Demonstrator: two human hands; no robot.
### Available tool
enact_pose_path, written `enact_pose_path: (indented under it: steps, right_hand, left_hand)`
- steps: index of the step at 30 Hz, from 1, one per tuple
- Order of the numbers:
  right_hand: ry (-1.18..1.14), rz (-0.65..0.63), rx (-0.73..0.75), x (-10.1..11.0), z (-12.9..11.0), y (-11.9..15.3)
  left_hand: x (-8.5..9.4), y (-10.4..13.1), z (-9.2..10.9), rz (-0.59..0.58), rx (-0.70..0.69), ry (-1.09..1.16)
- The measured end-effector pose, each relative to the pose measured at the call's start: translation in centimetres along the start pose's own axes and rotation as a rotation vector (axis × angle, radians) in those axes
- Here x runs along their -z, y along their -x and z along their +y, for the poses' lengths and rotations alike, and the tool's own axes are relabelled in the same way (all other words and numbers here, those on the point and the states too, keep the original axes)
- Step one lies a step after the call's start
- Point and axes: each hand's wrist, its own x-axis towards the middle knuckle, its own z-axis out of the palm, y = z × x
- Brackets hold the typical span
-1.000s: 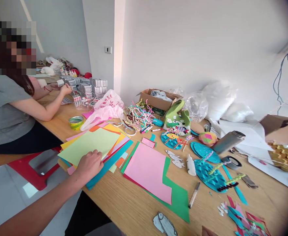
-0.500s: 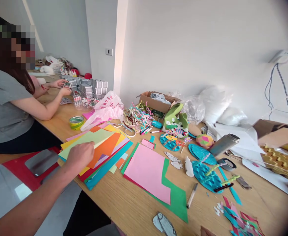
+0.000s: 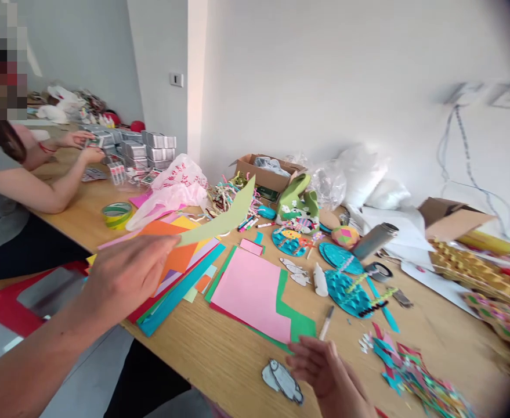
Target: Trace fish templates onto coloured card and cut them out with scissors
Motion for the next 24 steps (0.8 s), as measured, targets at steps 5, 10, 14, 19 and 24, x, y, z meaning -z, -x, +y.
enact_pose_path:
  steps: [5,10,14,19,24]
  right_hand:
    - [-0.283,-0.261,-0.201,-2.8,-2.9,-3.7]
    - [-0.299,-0.244,-0.221,-1.7,-3.6,-5.7]
    - [-0.11,-0.216,-0.253,-0.8,-2.8,-6.4]
    - [0.089,-0.261,-0.277,-1.3,-1.1,-6.7]
    - [0.037,-0.302,-0.222,-2.9,-0.7,-5.9]
  left_hand:
    - [-2.2,1.7,2.5,-0.191,-0.324,0.309]
    - [-3.6,4.3,2.6,-0.296,-0.428,0.41]
    - [-4.6,5.9,2.2,-0.344,-0.389,0.432]
    - [-5.0,5.4,1.6,-0.336,-0.502,0.436]
    - [-5.6,5.7,1.1,-0.36,-0.323,0.559]
